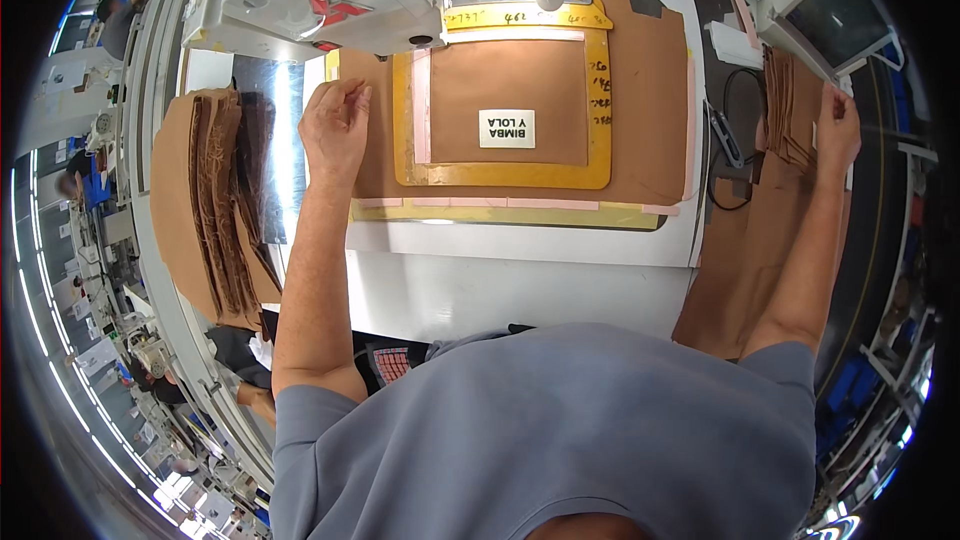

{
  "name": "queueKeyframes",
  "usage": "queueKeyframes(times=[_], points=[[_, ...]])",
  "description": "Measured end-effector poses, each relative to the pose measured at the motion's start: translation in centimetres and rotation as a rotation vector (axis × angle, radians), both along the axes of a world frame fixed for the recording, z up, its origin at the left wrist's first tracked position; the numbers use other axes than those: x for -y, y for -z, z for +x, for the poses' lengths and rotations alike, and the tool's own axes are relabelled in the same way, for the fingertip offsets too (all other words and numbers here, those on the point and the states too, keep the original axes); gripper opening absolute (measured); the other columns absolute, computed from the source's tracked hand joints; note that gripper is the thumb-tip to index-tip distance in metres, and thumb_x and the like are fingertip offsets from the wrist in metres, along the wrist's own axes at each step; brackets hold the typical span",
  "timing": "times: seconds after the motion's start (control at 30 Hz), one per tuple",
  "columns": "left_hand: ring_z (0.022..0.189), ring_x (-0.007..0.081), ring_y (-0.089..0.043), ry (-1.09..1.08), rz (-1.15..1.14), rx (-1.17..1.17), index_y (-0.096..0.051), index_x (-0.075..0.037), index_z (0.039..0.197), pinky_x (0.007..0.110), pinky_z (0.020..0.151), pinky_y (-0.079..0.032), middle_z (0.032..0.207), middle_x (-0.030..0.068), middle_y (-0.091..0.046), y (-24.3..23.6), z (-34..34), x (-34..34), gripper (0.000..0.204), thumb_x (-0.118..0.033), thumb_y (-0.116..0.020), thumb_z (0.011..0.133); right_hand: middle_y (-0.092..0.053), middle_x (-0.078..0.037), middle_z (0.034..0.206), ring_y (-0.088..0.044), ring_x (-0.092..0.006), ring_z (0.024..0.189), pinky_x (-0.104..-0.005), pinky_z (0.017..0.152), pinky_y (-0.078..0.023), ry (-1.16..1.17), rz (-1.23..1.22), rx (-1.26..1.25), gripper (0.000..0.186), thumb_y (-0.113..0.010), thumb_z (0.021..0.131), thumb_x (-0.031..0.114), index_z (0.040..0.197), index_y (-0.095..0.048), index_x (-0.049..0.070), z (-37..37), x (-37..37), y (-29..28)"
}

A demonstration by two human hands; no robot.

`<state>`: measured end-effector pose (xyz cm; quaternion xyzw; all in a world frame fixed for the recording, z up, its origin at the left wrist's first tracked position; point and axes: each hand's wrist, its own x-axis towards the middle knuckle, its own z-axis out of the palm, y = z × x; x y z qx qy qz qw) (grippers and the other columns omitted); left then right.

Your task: Operating an industrial sewing machine to attach labels to leather pieces.

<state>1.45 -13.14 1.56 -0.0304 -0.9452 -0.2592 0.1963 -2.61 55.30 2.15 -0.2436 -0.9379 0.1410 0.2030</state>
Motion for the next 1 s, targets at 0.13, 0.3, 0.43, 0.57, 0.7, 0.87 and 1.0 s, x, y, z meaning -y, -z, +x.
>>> queueKeyframes(times=[0.13,0.3,0.43,0.57,0.7,0.87,1.0], points=[[0.08,0.0189,-0.069,-0.043,0.041,0.053,-0.076,-0.002,0.1,0.03,0.074,-0.055,0.092,0.0097,-0.073,-0.1,0.1,-0.3,0.01,-0.007,-0.075,0.092,-0.071,-0.01,0.123,-0.07,-0.0233,0.108,-0.037,0.092,-0.053,-0.062,-0.022,-0.07,0.04,-0.067,0.098,0.043,0.115,-0.074,0.007,0.5,1.9,0.2],[0.084,0.0349,-0.069,0.062,-0.106,-0.047,-0.076,-0.001,0.096,0.041,0.078,-0.055,0.091,0.0149,-0.071,-0.1,-1.0,-1.2,0.01,-0.003,-0.072,0.087,-0.066,-0.015,0.135,-0.066,-0.0304,0.118,-0.0394,0.101,-0.051,-0.334,0.304,-0.327,0.034,-0.071,0.095,0.03,0.116,-0.071,0.003,-0.9,-1.7,-1.2],[0.097,0.0349,-0.066,0.02,-0.054,-0.05,-0.075,-0.003,0.102,0.044,0.083,-0.054,0.1,0.0156,-0.07,2.4,0.0,1.2,0.017,0.0,-0.071,0.086,-0.058,-0.017,0.145,-0.053,-0.0379,0.134,-0.0471,0.113,-0.041,-0.356,0.308,-0.371,0.035,-0.072,0.091,0.027,0.117,-0.067,0.005,-2.9,1.2,0.0],[0.134,0.0391,-0.051,0.137,-0.318,0.008,-0.059,-0.004,0.14,0.052,0.113,-0.037,0.146,0.0185,-0.055,1.0,1.7,0.0,0.042,-0.017,-0.06,0.1,-0.051,-0.009,0.153,-0.051,-0.0357,0.131,-0.045,0.11,-0.043,-0.271,0.265,-0.289,0.039,-0.075,0.088,0.027,0.12,-0.064,0.009,-2.4,2.1,-0.9],[0.148,0.0364,-0.038,0.318,-0.294,0.181,-0.044,-0.002,0.153,0.051,0.123,-0.025,0.158,0.0194,-0.044,-0.8,1.8,-4.3,0.061,-0.042,-0.04,0.107,-0.049,-0.01,0.155,-0.051,-0.0352,0.13,-0.0447,0.11,-0.043,-0.247,0.359,-0.294,0.041,-0.076,0.087,0.027,0.12,-0.063,0.008,-2.5,1.1,-1.6],[0.155,0.0329,-0.028,0.248,-0.362,0.302,-0.029,-0.007,0.162,0.051,0.126,-0.014,0.167,0.0154,-0.032,0.4,1.2,-2.9,0.081,-0.065,-0.025,0.105,-0.045,-0.015,0.158,-0.051,-0.036,0.129,-0.0453,0.109,-0.043,-0.194,0.323,-0.347,0.043,-0.076,0.087,0.026,0.122,-0.061,0.006,-3.5,0.4,-1.7],[0.156,0.031,-0.025,0.166,-0.409,0.296,-0.029,-0.008,0.162,0.052,0.126,-0.012,0.167,0.0133,-0.031,0.9,1.4,-2.6,0.083,-0.068,-0.024,0.104,-0.043,-0.016,0.159,-0.055,-0.035,0.124,-0.0445,0.106,-0.045,-0.168,0.258,-0.322,0.047,-0.076,0.086,0.028,0.125,-0.059,0.006,-3.7,0.6,-2.2]])
